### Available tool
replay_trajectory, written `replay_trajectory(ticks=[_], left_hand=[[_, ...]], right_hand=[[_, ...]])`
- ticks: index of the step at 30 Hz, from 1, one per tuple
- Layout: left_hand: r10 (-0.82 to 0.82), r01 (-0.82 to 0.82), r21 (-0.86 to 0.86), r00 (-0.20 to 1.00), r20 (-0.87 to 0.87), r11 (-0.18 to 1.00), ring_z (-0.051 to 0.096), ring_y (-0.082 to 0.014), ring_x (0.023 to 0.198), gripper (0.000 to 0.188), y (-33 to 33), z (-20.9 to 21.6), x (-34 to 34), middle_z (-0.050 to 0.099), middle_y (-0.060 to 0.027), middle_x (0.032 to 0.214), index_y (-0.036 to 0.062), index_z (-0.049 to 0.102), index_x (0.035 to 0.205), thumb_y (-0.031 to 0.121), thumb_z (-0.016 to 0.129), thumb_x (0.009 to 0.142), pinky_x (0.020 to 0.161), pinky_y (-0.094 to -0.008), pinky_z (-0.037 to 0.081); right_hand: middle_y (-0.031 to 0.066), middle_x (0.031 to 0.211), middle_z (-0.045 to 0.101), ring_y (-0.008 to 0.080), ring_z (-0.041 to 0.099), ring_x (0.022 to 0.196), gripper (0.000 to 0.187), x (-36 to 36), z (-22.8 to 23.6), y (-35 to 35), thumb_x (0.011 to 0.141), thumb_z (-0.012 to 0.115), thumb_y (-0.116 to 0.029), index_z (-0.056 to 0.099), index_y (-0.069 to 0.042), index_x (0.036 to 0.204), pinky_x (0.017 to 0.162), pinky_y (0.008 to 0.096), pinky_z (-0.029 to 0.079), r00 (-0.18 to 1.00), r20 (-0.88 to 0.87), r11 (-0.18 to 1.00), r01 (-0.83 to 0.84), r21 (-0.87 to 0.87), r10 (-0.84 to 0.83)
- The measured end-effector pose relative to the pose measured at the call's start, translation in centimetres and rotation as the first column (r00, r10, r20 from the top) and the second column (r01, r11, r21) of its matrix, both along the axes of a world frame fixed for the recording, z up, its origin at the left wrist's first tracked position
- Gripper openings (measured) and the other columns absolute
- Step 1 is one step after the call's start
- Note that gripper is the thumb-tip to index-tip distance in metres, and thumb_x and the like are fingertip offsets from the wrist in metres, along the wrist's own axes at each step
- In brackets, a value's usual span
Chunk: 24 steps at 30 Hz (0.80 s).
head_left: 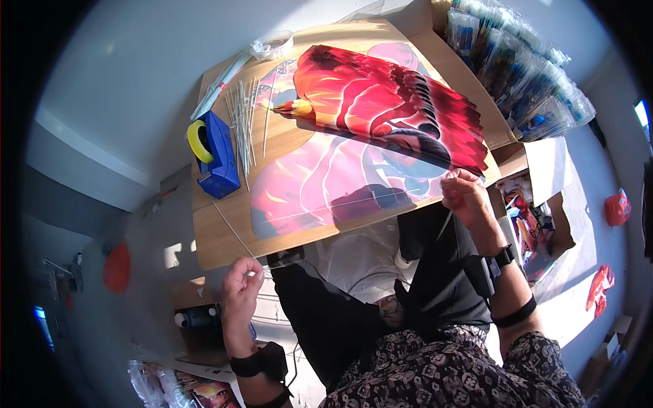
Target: The person is assembling a bird-shaped kite by taping thin support sticks to the printed material on a table.
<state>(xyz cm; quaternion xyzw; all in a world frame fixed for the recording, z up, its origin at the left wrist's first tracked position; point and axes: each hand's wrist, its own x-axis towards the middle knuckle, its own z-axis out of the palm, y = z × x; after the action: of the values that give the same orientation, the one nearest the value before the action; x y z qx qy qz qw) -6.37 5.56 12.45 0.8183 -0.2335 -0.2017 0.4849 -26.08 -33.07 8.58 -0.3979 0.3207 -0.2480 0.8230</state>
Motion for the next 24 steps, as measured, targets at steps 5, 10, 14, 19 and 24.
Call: replay_trajectory(ticks=[5,10,14,19,24], left_hand=[[-0.035,0.032,0.093,0.999,0.032,0.995,0.044,-0.0044,0.063,0.004,0.1,-2.5,4.4,0.052,0.0034,0.071,0.0053,0.056,0.081,0.003,0.057,0.084,0.061,-0.0191,0.037],[0.043,-0.050,-0.035,0.986,-0.164,0.998,0.046,-0.0049,0.055,0.004,-2.3,-2.8,7.4,0.054,0.0018,0.069,0.0023,0.060,0.085,0.002,0.057,0.082,0.048,-0.0193,0.036],[0.114,-0.116,-0.001,0.976,-0.185,0.993,0.045,-0.0040,0.057,0.007,-3.6,-3.3,8.5,0.055,0.0017,0.070,0.0006,0.061,0.086,-0.001,0.056,0.081,0.049,-0.0185,0.035],[0.191,-0.181,0.069,0.962,-0.196,0.981,0.049,-0.0053,0.058,0.017,-4.0,-3.0,9.2,0.057,-0.0012,0.071,0.0000,0.060,0.094,-0.001,0.060,0.077,0.050,-0.0196,0.038],[0.184,-0.158,0.148,0.967,-0.177,0.976,0.052,-0.0094,0.059,0.011,-5.1,-4.3,10.3,0.059,-0.0044,0.070,-0.0002,0.057,0.085,-0.001,0.062,0.074,0.052,-0.0233,0.041]], right_hand=[[-0.0016,0.058,0.056,0.0031,0.046,0.051,0.007,0.3,-2.1,0.9,0.074,0.068,-0.005,0.064,-0.001,0.071,0.046,0.0195,0.033,0.969,-0.237,0.858,-0.056,-0.511,-0.077],[0.0006,0.058,0.057,0.0054,0.051,0.054,0.012,1.5,-4.7,1.2,0.072,0.070,-0.009,0.063,0.001,0.070,0.052,0.0219,0.040,0.921,-0.300,0.706,-0.039,-0.707,-0.250],[0.0048,0.059,0.058,0.0098,0.055,0.056,0.014,2.2,-4.5,1.8,0.073,0.069,-0.014,0.063,-0.001,0.072,0.055,0.0256,0.043,0.847,-0.408,0.628,-0.117,-0.769,-0.341],[0.0055,0.060,0.060,0.0122,0.056,0.056,0.017,2.7,-4.7,1.7,0.074,0.070,-0.017,0.065,-0.001,0.073,0.057,0.0276,0.044,0.827,-0.438,0.645,-0.125,-0.754,-0.352],[0.0037,0.060,0.059,0.0092,0.052,0.056,0.020,2.0,-5.5,0.4,0.075,0.071,-0.018,0.065,0.001,0.072,0.057,0.0263,0.043,0.830,-0.442,0.644,-0.136,-0.753,-0.340]])
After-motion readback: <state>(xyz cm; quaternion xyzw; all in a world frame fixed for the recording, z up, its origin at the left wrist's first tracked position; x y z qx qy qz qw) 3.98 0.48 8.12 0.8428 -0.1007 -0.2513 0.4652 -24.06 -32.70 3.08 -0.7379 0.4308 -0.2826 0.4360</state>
